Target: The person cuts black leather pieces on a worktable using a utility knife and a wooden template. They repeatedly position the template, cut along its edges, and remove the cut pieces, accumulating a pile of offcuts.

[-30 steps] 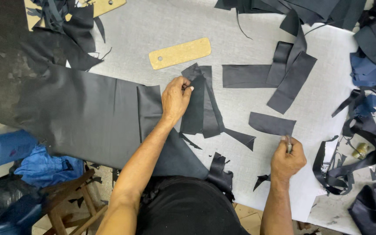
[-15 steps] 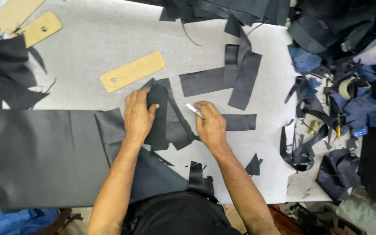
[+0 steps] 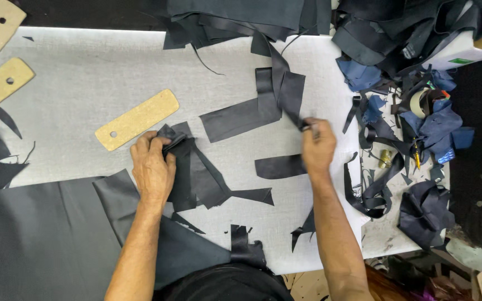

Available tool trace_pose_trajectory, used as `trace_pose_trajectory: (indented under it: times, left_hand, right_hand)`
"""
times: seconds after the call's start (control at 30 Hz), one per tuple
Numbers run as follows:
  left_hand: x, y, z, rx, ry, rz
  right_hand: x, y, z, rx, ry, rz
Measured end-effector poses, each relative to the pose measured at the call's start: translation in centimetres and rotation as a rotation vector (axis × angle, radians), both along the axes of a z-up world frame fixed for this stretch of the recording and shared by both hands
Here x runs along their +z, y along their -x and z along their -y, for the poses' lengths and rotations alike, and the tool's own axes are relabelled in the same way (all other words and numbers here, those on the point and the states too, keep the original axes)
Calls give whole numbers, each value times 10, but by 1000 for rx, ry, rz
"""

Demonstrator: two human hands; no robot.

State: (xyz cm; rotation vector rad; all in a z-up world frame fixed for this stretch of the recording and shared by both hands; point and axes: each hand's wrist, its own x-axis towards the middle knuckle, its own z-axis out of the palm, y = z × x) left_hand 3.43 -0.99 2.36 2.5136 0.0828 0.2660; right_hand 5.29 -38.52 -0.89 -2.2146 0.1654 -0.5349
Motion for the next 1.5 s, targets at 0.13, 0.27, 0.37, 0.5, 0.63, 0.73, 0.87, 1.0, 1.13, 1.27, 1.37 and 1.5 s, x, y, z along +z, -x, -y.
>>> trace_pose_trajectory:
  times: [0.13, 0.27, 0.37, 0.5, 0.63, 0.73, 0.87, 1.0, 1.13, 1.27, 1.37, 1.5]
  left_hand:
    - [4, -12, 0, -3, 36, -77]
    - [6, -21, -5, 12, -22, -278]
    - [4, -27, -6, -26, -70, -147]
    - [-4, -31, -9, -78, 49, -80]
    - [-6, -33, -21, -83, 138, -236]
    - [-10, -37, -31, -129, 229, -250]
    - [-28, -21, -37, -190, 179, -148]
    - [-34, -29, -45, -243, 341, -4]
    - [-17, -33, -52, -24, 671, -296]
    - [0, -15, -33, 144, 544, -113]
    - [-3, 14, 5, -17, 583, -247]
    - [-9, 15, 37, -95, 1465, -587]
  right_hand:
    - [45, -24, 31, -217, -343, 85]
    - [79, -27, 10, 53, -218, 36]
    - [77, -12, -34, 168, -308, -77]
    - [65, 13, -112, 193, -538, -415]
    - [61, 17, -201, 234, -837, -656]
    - [57, -6, -201, 401, -801, -468]
    - [40, -39, -107, 172, 63, 0]
    - [13, -71, -30, 104, 666, 24]
    - [13, -86, -10, 191, 594, -107]
    - [42, -93, -30, 193, 190, -22]
    - [53, -65, -71, 419, -19, -57]
    - [68, 0, -127, 897, 89, -251]
